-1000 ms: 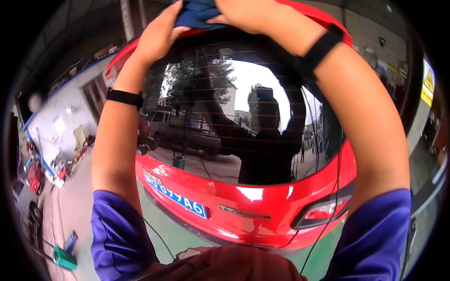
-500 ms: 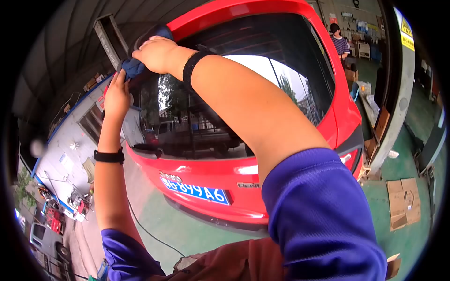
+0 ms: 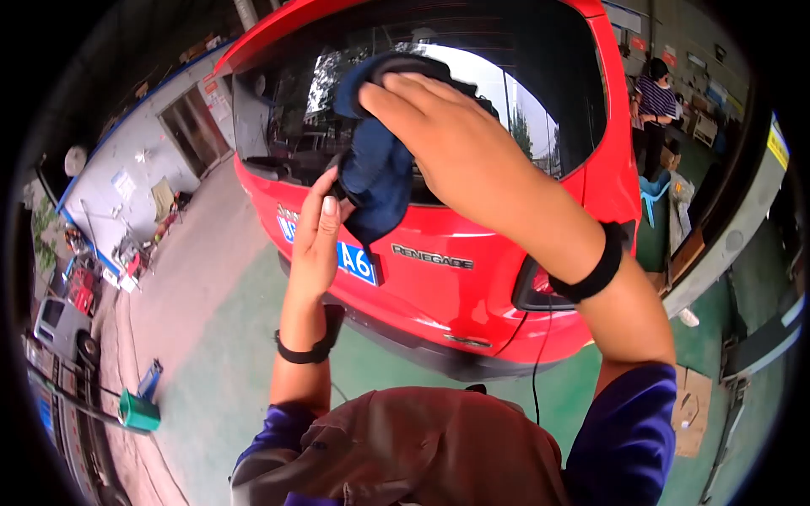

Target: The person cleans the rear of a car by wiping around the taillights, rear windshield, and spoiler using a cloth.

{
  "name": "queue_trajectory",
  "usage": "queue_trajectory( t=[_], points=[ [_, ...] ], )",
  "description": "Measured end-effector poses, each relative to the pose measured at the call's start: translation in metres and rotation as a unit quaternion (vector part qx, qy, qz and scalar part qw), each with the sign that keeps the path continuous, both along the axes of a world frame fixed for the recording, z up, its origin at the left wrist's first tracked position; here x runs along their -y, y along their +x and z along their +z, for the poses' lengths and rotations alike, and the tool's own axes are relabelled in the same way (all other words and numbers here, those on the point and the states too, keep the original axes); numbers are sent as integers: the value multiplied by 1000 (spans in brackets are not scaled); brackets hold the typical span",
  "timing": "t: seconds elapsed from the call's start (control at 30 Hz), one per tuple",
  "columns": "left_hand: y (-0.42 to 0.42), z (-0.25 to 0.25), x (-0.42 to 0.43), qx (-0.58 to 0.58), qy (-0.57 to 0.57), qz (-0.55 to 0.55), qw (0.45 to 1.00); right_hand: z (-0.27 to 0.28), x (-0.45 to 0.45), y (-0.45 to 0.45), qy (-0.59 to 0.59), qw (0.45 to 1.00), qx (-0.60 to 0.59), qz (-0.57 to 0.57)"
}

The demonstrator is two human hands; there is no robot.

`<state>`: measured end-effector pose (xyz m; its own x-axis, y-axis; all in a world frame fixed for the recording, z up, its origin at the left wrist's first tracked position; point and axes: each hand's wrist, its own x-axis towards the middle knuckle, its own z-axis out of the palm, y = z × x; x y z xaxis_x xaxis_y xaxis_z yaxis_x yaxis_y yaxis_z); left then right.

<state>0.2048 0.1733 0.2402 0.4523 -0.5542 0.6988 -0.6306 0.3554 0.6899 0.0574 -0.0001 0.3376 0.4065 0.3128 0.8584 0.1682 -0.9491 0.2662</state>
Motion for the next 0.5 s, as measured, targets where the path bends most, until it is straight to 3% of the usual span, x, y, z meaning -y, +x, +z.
queue_trajectory(
  t=[0.07,0.13,0.23,0.27,0.33,0.37,0.4,0.5],
  points=[
    [-9,-39,2,-227,-38,-28,973,-22,-3,-13,40,997,-60,11],
    [-22,-65,-4,-449,-104,-64,885,-41,-4,-15,68,992,-104,25],
    [-25,-109,-35,-564,-56,-52,822,-69,-4,-1,126,979,-137,77],
    [-15,-133,-50,-553,-40,-97,826,-79,-9,4,142,974,-144,96],
    [-32,-124,-75,-480,101,82,867,-91,-21,19,175,958,-181,135],
    [-30,-139,-84,-334,155,217,904,-94,-30,24,176,949,-202,164],
    [-30,-153,-94,-167,215,336,902,-97,-39,27,179,941,-216,191],
    [-53,-118,-113,-239,88,199,946,-115,-70,41,161,924,-246,243]
  ],
)
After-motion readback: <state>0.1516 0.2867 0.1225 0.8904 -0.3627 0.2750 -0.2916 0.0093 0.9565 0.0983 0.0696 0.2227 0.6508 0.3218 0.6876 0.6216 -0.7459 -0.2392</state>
